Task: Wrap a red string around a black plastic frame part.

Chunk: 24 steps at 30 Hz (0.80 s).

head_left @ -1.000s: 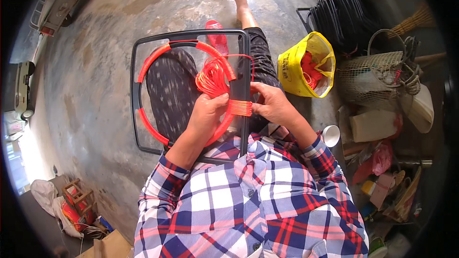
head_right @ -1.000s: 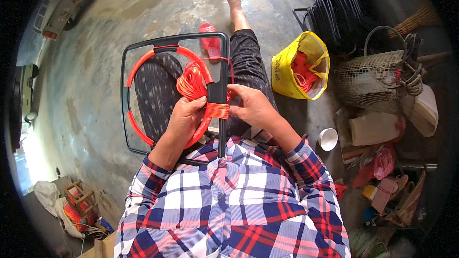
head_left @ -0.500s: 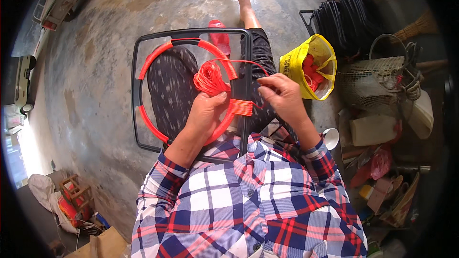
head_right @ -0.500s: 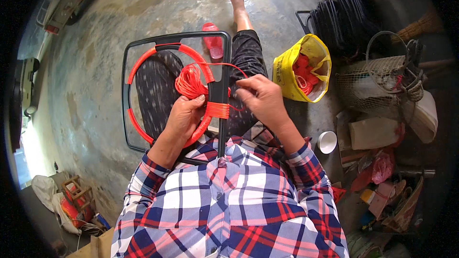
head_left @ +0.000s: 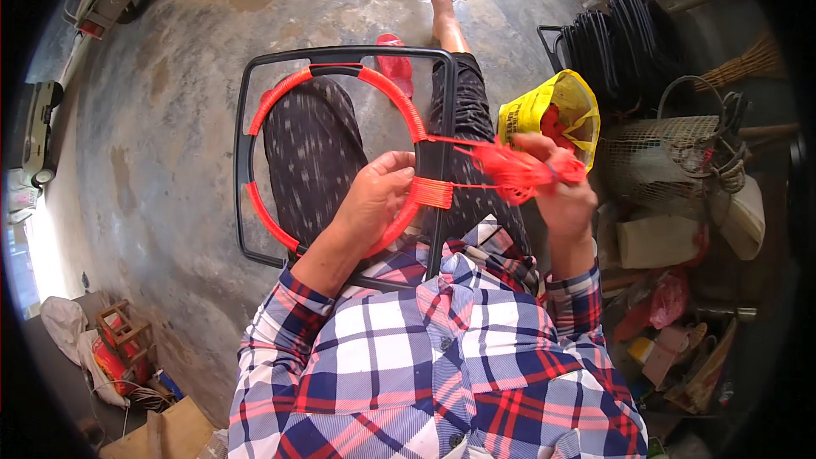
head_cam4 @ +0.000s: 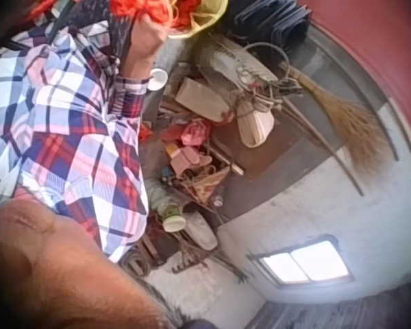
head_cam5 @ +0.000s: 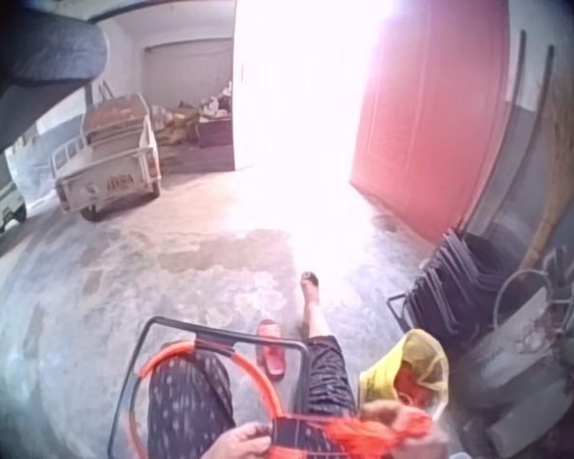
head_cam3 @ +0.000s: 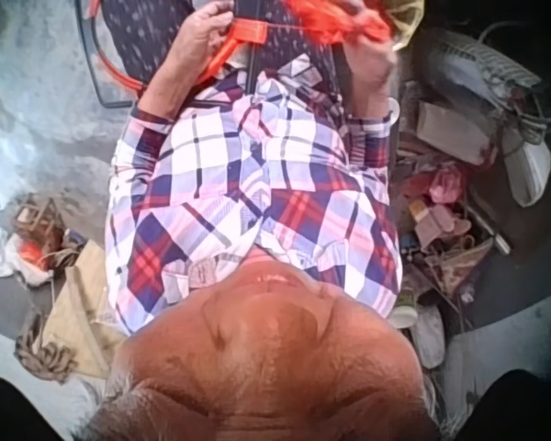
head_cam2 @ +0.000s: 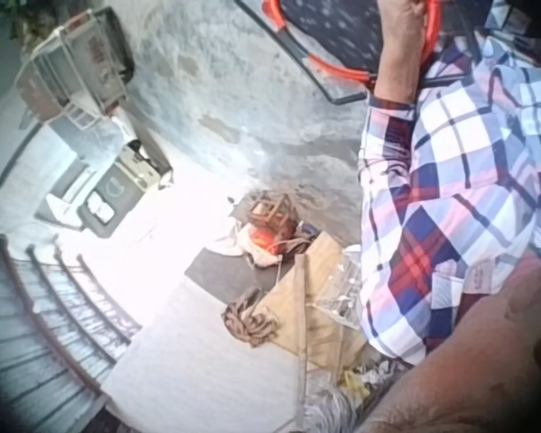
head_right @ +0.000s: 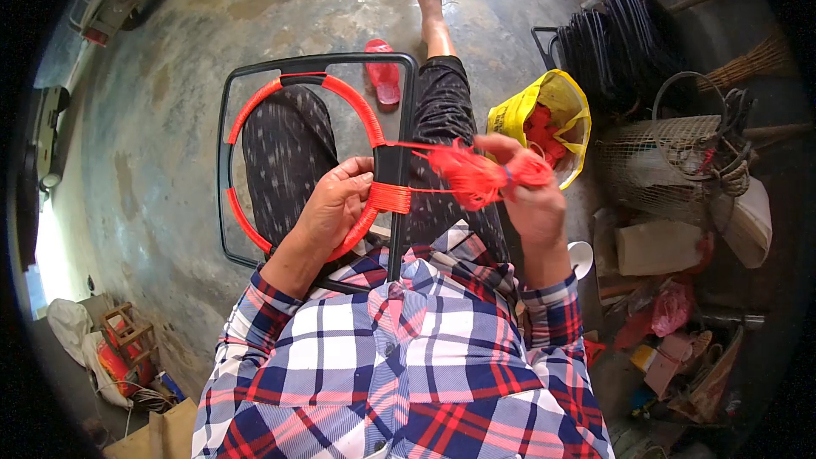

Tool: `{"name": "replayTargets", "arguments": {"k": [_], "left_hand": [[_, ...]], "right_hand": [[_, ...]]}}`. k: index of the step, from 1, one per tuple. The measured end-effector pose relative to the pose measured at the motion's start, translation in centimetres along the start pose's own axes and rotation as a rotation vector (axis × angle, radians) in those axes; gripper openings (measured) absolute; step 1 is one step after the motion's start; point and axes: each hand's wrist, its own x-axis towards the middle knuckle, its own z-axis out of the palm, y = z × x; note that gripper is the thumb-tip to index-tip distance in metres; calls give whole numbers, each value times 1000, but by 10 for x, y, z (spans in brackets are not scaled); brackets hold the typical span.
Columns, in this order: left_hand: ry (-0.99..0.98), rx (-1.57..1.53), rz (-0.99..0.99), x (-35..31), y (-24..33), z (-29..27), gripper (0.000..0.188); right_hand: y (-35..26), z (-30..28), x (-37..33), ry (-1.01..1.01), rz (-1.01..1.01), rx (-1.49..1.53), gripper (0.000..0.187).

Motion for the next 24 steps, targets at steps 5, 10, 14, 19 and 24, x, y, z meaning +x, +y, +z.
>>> {"name": "replayTargets", "arguments": {"k": [5, 10, 14, 19, 24], "left_hand": [[21, 30, 6, -1, 2, 3, 28], [-44, 74, 112, -2, 0, 6, 30], [-42, 102, 84, -3, -1, 5, 28], [-18, 151, 89, -8, -4, 8, 20], [31, 229, 4, -5, -3, 8, 16]], "right_hand": [[-22, -11, -12, -248, -71, 429, 26], [-46, -28, -4, 112, -92, 560, 22], [-12, 7, -3, 286, 117, 146, 24], [29, 60, -8, -20, 355, -190, 26], [7, 53, 0, 107, 353, -80, 27]]}}
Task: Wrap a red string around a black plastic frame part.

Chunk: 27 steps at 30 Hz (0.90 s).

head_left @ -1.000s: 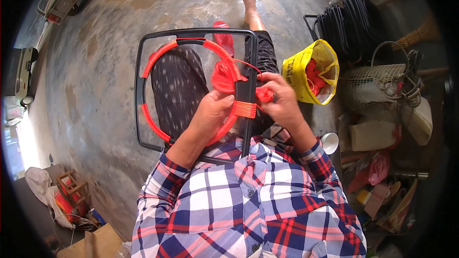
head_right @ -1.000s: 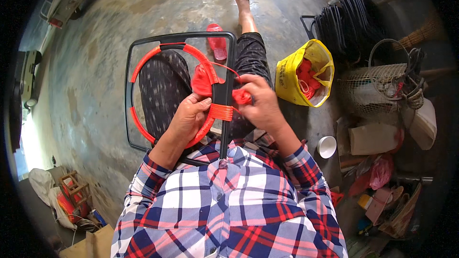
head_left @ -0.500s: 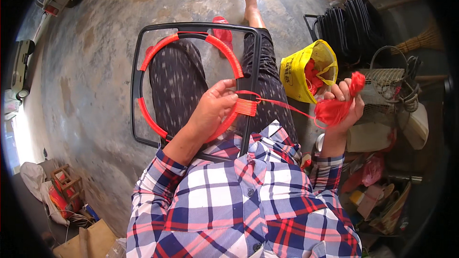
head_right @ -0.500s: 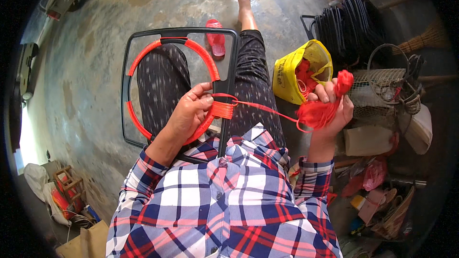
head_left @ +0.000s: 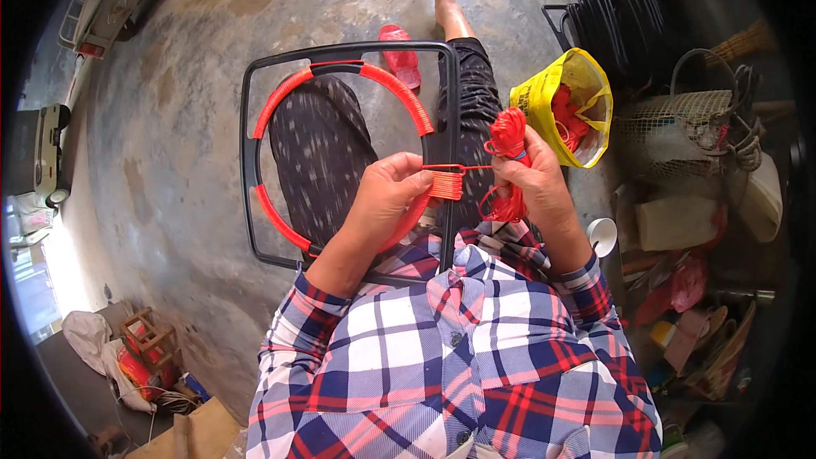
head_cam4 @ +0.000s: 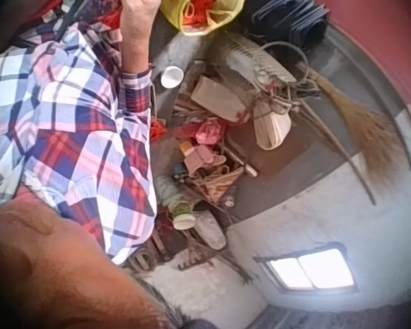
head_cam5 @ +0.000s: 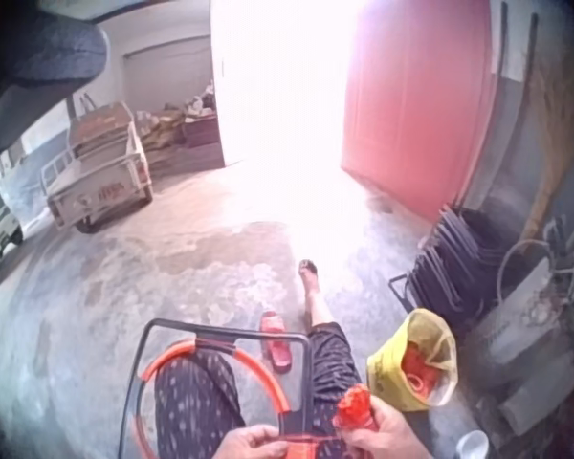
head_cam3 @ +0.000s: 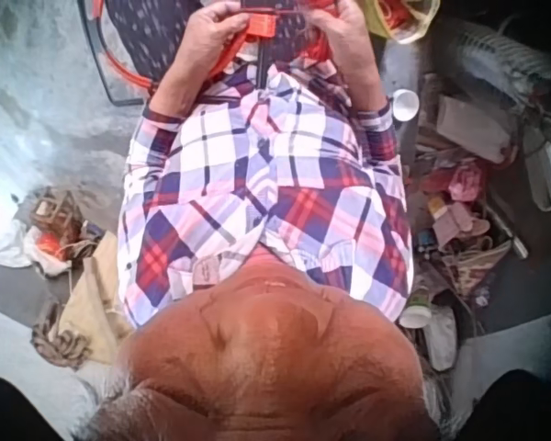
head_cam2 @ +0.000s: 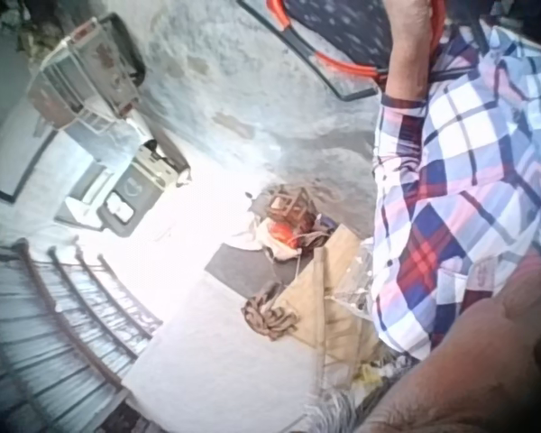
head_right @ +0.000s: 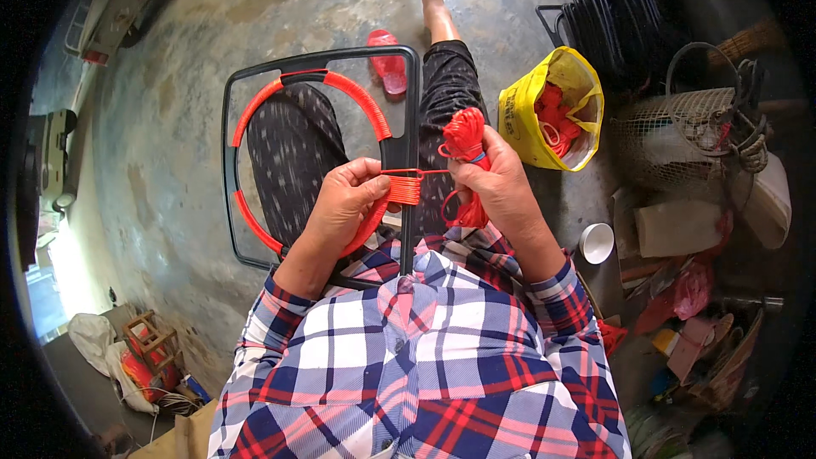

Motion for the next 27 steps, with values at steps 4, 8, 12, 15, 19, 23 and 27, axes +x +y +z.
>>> {"name": "replayTargets", "arguments": {"k": [4, 8, 12, 15, 19, 23, 27], "left_hand": [[30, 31, 0, 3, 4, -4, 21], [-2, -36, 31, 15, 7, 2, 33], [-53, -77, 35, 11, 7, -5, 44], [-127, -50, 13, 22, -20, -24, 7], [-145, -164, -70, 9, -14, -21, 23], [-160, -178, -92, 17, -2, -12, 32], [-82, -193, -101, 27, 5, -5, 37]], "right_hand": [[-18, 19, -15, -89, 120, 133, 38], [-51, -35, -7, 54, -51, -62, 40], [-80, -149, -34, 205, -375, 545, 10], [-49, -254, -73, 580, -567, 634, 31], [-17, -196, -82, 756, -422, 556, 21], [-17, -86, -70, 90, -83, -29, 33], [9, -35, -27, -471, 11, -747, 41]]}}
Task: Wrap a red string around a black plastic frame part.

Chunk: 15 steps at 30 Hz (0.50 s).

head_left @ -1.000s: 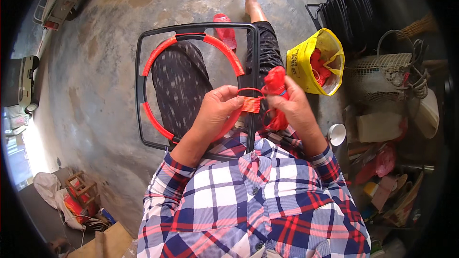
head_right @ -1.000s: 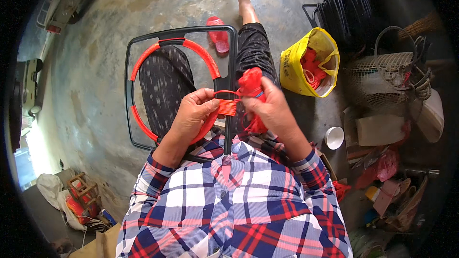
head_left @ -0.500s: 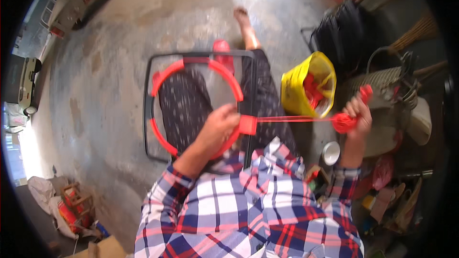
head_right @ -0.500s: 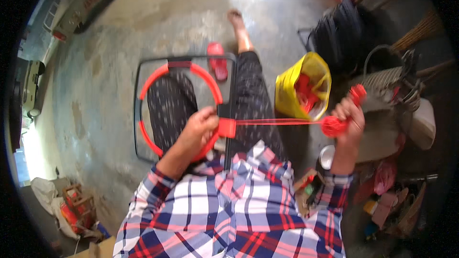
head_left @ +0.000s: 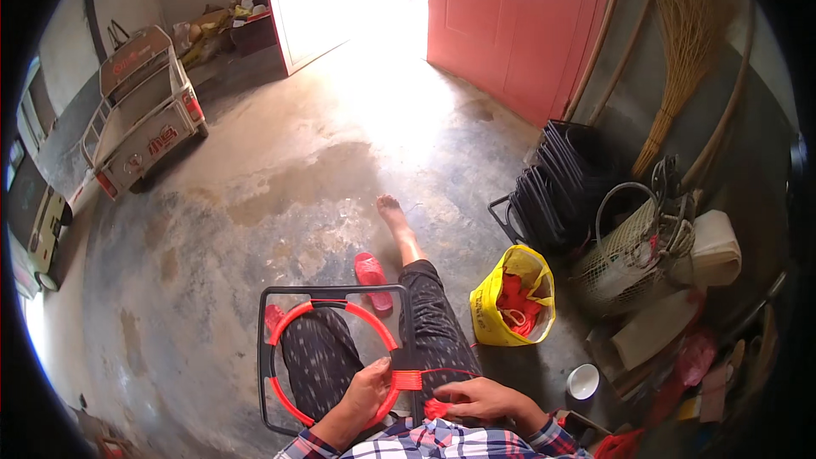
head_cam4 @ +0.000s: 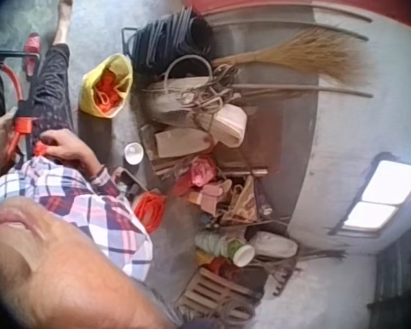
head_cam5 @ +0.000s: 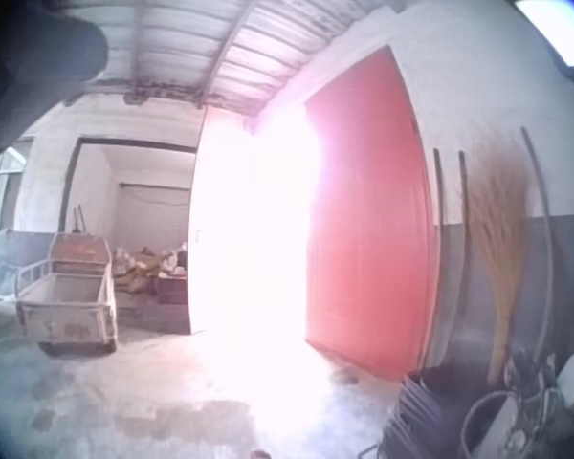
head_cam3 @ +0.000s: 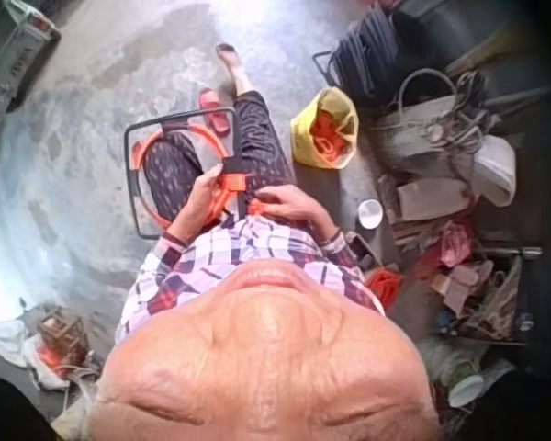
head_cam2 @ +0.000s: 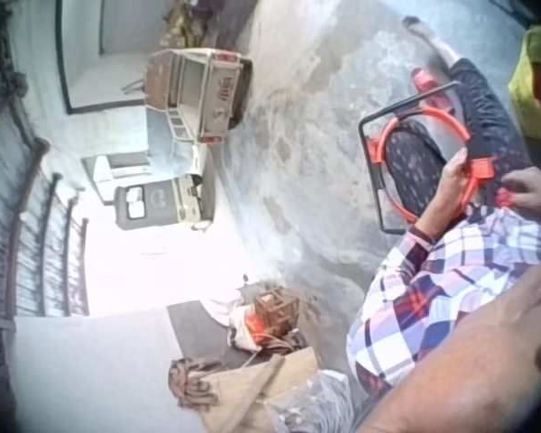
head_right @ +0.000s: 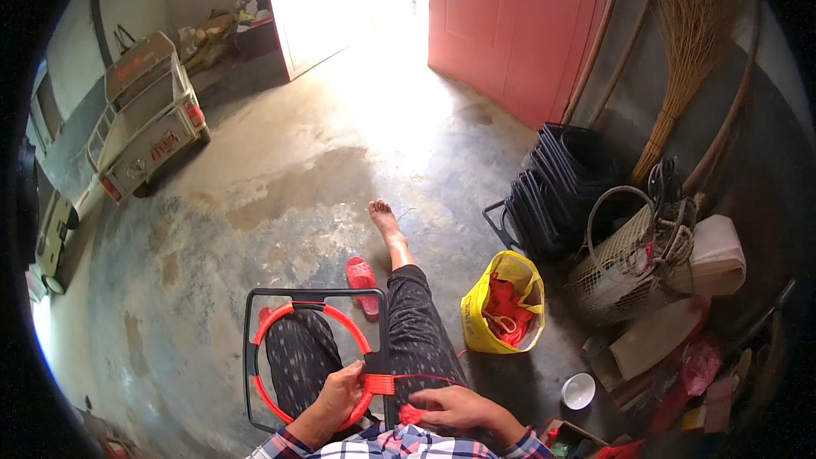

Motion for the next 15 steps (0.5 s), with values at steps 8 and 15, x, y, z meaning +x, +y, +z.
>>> {"name": "replayTargets", "arguments": {"k": [8, 15], "left_hand": [[47, 44, 42, -2, 9, 16, 36], [88, 105, 20, 8, -4, -11, 43]], "right_hand": [[1, -8, 72, 168, 79, -219, 72], [11, 15, 92, 267, -84, -70, 76]]}}
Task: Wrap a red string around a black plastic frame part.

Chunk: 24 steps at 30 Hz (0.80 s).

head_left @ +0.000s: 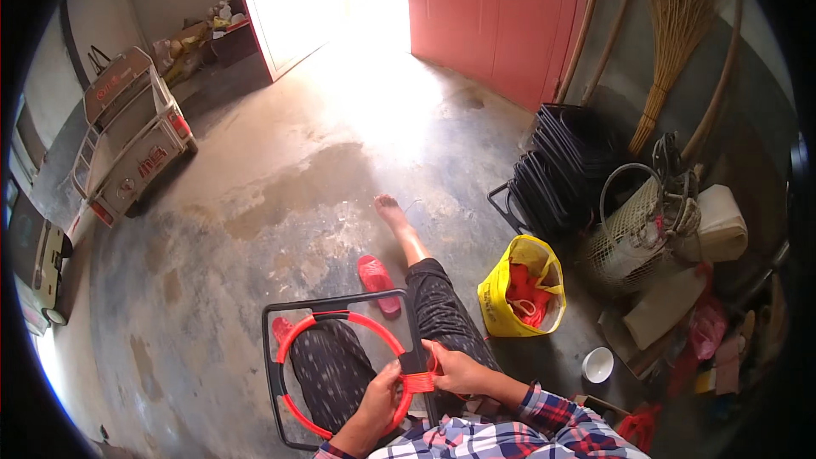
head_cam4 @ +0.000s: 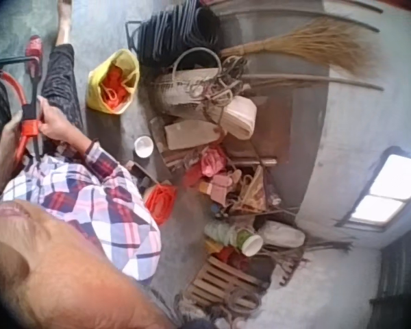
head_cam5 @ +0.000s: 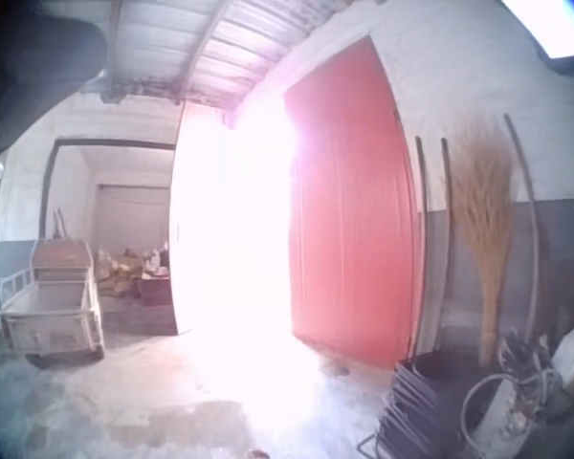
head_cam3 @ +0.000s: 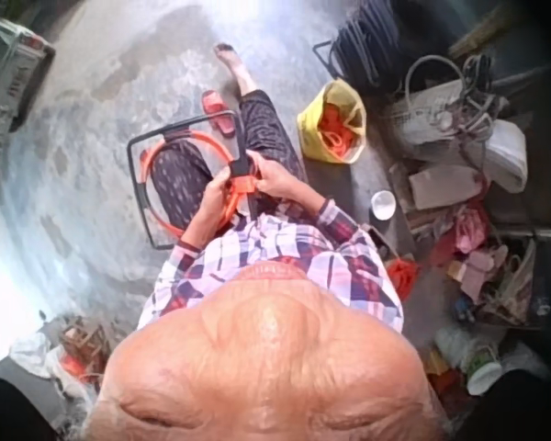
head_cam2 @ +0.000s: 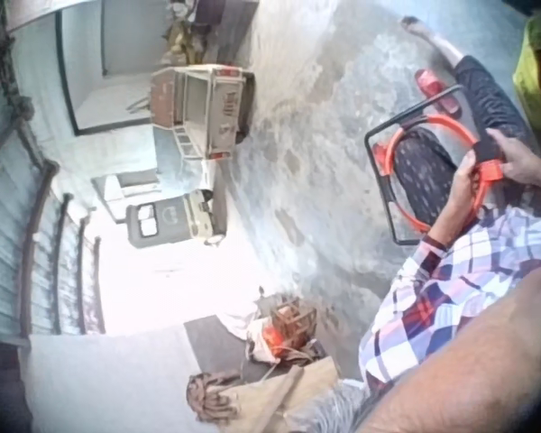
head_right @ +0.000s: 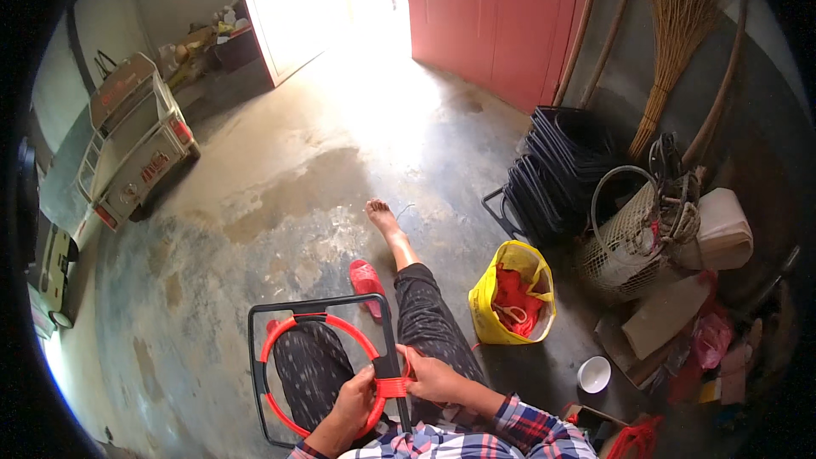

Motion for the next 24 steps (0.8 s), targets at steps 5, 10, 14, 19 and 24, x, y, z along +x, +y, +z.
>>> {"name": "replayTargets", "arguments": {"k": [5, 10, 14, 19, 24], "left_hand": [[-16, 56, -58, -7, 6, -1, 39], [42, 54, -132, -6, 10, 6, 40], [44, 64, -175, -3, 6, -5, 38], [88, -39, -24, -5, 2, 4, 25], [166, -34, 203, -6, -8, -14, 19]], "right_hand": [[-4, 5, 4, 6, 19, 66, 76], [3, 3, 6, 35, -2, 97, 76], [1, 2, 6, 27, -4, 84, 78], [3, 5, 7, 57, -35, 291, 75], [-10, -8, 4, 224, 7, 396, 76]]}}
